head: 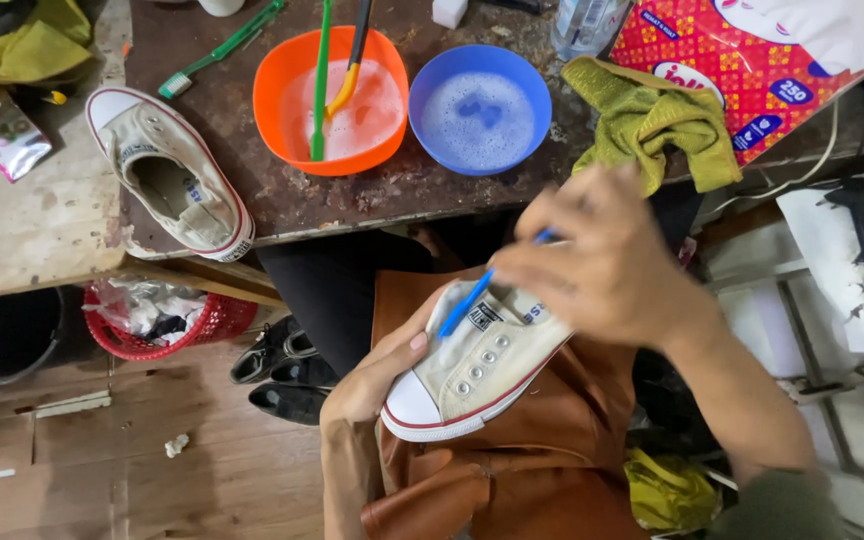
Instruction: The person scrubs the upper and interior of a white canvas sneaker using a blue toothbrush dipped in soapy water, then wipes the shoe with a tissue. The other shoe remains on the table.
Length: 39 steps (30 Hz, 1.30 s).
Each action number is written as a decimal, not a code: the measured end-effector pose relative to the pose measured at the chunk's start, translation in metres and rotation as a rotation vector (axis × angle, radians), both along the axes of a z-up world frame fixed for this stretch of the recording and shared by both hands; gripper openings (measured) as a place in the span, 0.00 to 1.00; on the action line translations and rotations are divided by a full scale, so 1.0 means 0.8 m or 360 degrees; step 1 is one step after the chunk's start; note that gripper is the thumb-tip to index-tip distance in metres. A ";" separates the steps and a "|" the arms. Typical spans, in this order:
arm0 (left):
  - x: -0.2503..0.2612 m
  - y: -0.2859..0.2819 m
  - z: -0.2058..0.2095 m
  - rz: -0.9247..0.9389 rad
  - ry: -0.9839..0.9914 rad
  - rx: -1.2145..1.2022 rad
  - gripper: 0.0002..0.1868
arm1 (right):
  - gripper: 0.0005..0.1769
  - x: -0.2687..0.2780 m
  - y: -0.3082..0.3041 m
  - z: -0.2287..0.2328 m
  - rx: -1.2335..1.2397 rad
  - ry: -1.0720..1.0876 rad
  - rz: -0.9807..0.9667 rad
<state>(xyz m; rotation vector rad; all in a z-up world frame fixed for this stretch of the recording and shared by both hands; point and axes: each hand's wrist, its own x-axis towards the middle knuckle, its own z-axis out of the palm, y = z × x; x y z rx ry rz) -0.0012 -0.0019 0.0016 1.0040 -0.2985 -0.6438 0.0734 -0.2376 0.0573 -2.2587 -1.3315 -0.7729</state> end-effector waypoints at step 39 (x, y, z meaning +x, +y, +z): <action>-0.004 -0.004 0.011 -0.0007 -0.0523 0.0436 0.46 | 0.04 -0.041 0.003 0.000 -0.0106 0.0188 -0.0053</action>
